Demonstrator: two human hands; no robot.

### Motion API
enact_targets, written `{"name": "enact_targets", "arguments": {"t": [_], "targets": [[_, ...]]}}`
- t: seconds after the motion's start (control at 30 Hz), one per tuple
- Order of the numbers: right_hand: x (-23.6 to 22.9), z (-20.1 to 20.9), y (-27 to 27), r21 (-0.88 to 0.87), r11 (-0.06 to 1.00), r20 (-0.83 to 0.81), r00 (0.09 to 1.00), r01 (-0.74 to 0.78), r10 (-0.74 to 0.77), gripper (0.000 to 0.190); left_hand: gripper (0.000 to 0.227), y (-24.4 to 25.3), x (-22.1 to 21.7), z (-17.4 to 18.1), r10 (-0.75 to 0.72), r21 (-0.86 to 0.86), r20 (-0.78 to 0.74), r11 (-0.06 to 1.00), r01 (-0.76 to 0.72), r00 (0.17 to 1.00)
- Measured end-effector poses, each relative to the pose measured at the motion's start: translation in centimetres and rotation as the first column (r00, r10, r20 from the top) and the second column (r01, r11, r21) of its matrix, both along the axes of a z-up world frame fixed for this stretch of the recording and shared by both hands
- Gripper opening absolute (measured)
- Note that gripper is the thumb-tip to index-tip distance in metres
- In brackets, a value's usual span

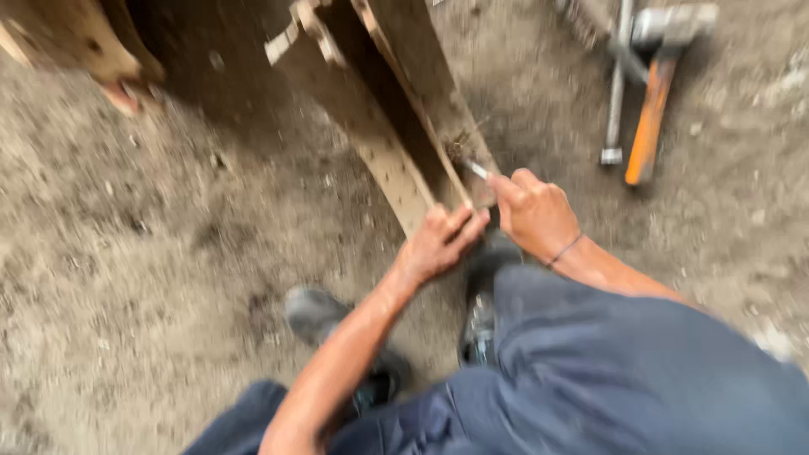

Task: The person sits on the ground and cleans several curved metal parts using a metal file and a wire brush. They scrape the surfaces of the parts to remove dirt and debris, handling the tools with both hands.

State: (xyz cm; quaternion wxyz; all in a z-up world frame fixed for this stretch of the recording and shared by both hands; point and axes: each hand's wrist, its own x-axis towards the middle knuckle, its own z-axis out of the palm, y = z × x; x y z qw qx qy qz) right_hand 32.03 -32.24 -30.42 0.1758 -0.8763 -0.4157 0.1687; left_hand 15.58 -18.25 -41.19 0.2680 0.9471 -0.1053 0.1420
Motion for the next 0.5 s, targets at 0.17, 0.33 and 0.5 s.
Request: {"name": "enact_targets", "arguments": {"t": [0.17,0.33,0.5], "targets": [[0.4,1.2,-1.4,0.084,0.996,-0.055,0.998,-0.034,0.039,0.015,0.061,0.0,-0.4,1.4,0.058,-0.068,0.024,0.996,-0.056,0.998],[-1.1,5.0,-3.5,0.061,0.997,-0.145,0.989,0.047,-0.038,0.018,0.063,1.3,0.9,3.1,0.057,-0.181,-0.049,0.981,-0.065,0.997],[0.9,0.1,1.5,0.099,0.989,0.093,0.991,-0.110,0.101,0.035,0.074,1.5,1.7,3.3,0.072,-0.247,-0.033,0.966,-0.078,0.997]]}}
